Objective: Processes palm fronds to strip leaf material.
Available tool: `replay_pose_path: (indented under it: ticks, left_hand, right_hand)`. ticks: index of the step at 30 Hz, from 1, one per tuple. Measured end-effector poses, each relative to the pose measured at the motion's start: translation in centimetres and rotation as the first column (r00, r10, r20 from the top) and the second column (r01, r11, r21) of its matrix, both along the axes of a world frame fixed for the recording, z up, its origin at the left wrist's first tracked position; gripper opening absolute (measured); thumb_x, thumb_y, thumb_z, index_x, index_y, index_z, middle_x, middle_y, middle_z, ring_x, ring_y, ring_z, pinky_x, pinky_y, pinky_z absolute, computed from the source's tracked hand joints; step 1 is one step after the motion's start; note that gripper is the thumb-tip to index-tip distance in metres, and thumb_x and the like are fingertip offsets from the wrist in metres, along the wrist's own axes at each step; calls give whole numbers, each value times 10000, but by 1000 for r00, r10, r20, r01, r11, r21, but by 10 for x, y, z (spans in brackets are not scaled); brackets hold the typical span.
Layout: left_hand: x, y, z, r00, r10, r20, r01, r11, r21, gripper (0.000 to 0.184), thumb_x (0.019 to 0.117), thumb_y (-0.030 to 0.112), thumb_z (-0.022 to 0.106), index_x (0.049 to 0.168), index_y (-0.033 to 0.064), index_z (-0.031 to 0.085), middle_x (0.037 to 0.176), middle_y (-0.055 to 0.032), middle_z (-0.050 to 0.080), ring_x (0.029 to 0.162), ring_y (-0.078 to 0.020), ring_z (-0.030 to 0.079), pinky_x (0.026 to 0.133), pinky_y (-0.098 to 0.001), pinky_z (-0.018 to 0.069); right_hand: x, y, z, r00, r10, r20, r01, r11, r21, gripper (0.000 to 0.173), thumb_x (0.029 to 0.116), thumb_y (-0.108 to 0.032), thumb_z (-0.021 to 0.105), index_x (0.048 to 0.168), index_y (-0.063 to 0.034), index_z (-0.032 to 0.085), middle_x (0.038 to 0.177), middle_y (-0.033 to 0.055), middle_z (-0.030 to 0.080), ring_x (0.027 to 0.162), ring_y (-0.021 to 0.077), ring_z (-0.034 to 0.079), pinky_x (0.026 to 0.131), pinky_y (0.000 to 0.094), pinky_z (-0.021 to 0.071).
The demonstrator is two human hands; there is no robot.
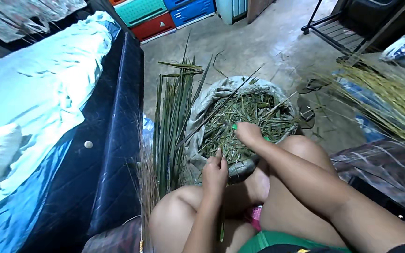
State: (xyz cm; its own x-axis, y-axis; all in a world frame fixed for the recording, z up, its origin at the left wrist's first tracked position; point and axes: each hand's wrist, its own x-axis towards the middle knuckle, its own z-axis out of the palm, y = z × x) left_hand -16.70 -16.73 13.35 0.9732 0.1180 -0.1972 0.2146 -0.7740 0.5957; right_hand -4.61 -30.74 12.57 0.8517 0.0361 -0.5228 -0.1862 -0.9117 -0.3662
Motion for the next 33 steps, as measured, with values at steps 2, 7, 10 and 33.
replay_pose_path:
  ticks: [2,7,10,33]
  left_hand:
    - [-1,0,-1,999,-17,32,16,999,28,395,1072,207,497,1407,41,626,1045,-189,727,956,-310,699,896,-478,541]
    - [0,-1,-3,998,-31,59,26,996,86,390,1053,172,499,1377,12,644,1102,-221,724,1002,-354,714,896,-524,560]
    - [3,-4,-3,999,-43,-15,44,991,124,420,1065,190,475,1451,73,592,1127,-206,710,1001,-337,706,890,-507,557]
    - [-7,-3,-2,976,-69,207,45,992,119,384,1020,140,539,1374,55,661,981,-199,729,859,-338,720,783,-511,578]
  right_hand:
    - [-7,0,5,997,54,-59,-49,996,76,391,1072,-287,504,1286,11,641,1275,261,659,1220,438,627,975,652,483]
    - [-39,12,19,947,284,-147,-263,953,149,365,1079,-291,480,1189,3,666,1190,251,673,1155,420,644,929,636,488]
    - [-30,13,17,952,278,-129,-275,960,46,347,1063,-268,504,1210,4,661,1238,249,669,1203,428,631,945,640,486]
    - [-14,-17,19,993,100,-60,-93,990,107,379,1073,-304,501,1190,18,662,1191,263,667,1150,428,642,936,642,486]
